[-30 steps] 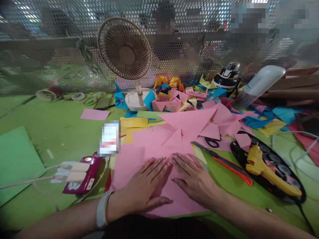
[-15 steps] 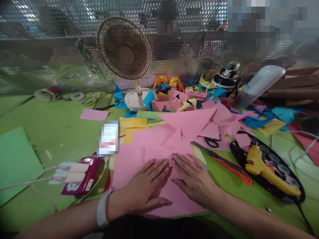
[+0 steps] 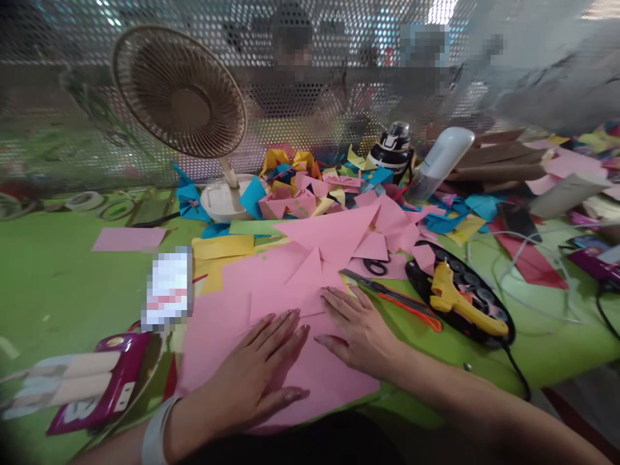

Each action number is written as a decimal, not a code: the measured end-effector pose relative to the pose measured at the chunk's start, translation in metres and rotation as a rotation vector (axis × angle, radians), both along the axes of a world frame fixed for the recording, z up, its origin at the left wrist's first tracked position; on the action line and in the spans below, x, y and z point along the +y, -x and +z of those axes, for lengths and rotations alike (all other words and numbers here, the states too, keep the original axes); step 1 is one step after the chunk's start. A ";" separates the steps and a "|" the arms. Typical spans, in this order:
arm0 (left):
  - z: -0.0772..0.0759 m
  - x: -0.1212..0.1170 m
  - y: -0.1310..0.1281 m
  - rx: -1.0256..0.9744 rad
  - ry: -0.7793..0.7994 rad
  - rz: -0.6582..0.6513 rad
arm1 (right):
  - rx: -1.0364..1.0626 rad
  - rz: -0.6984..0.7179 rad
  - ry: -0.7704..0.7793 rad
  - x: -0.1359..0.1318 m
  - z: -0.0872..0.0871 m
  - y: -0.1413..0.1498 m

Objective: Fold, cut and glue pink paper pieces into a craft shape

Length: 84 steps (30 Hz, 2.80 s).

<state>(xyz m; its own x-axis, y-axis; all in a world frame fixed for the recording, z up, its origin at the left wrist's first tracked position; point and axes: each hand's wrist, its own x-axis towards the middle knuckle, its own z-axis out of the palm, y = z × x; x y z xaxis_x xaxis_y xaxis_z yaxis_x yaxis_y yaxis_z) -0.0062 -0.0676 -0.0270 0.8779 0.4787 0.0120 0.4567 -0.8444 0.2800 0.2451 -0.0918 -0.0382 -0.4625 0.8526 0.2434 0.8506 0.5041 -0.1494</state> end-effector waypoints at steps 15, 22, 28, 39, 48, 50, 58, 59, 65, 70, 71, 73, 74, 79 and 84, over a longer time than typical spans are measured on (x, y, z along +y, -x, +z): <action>-0.002 0.001 0.000 -0.007 -0.055 -0.014 | 0.028 0.003 -0.051 -0.001 0.006 0.004; 0.001 0.001 0.000 -0.012 -0.045 -0.008 | -0.012 -0.009 -0.095 -0.003 0.006 0.006; 0.003 0.001 -0.001 -0.039 -0.024 0.008 | -0.047 -0.004 -0.123 -0.002 0.005 0.005; 0.002 0.000 -0.001 -0.005 -0.019 0.008 | -0.068 -0.016 -0.139 -0.005 0.001 0.004; 0.002 -0.003 0.000 -0.033 -0.003 0.014 | -0.068 0.119 -0.115 -0.005 0.008 0.019; 0.002 -0.003 0.000 -0.046 -0.009 0.015 | -0.074 0.167 -0.094 -0.005 0.007 0.022; 0.006 -0.004 0.000 -0.022 0.014 0.008 | -0.133 0.218 -0.086 -0.003 0.002 0.020; 0.006 -0.004 0.000 -0.018 0.019 0.008 | -0.128 0.211 -0.101 -0.004 0.001 0.019; 0.009 -0.006 0.002 -0.045 0.048 0.033 | -0.135 0.175 -0.117 -0.011 -0.002 0.000; 0.008 -0.007 0.002 -0.062 0.026 0.031 | -0.121 0.109 -0.155 -0.015 0.007 -0.014; 0.008 -0.007 0.002 -0.063 0.015 0.025 | -0.085 0.073 -0.152 -0.013 0.012 -0.013; 0.006 -0.007 0.002 -0.063 0.002 0.016 | 0.019 -0.034 -0.070 -0.006 0.024 -0.005; 0.006 -0.007 0.002 -0.064 -0.001 0.012 | 0.075 -0.095 0.021 -0.001 0.030 0.001; 0.005 -0.008 0.001 -0.056 0.004 0.008 | 0.299 -0.156 0.841 0.030 0.037 0.030; 0.008 -0.008 0.001 -0.038 -0.006 0.007 | 0.442 -0.156 1.088 0.045 0.019 0.035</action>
<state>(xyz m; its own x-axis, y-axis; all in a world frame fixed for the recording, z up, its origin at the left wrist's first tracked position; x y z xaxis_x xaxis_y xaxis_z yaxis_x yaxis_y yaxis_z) -0.0068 -0.0756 -0.0187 0.8732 0.4850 0.0481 0.4520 -0.8427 0.2924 0.2102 -0.0463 -0.0195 -0.3930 0.7500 -0.5319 0.6586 -0.1741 -0.7321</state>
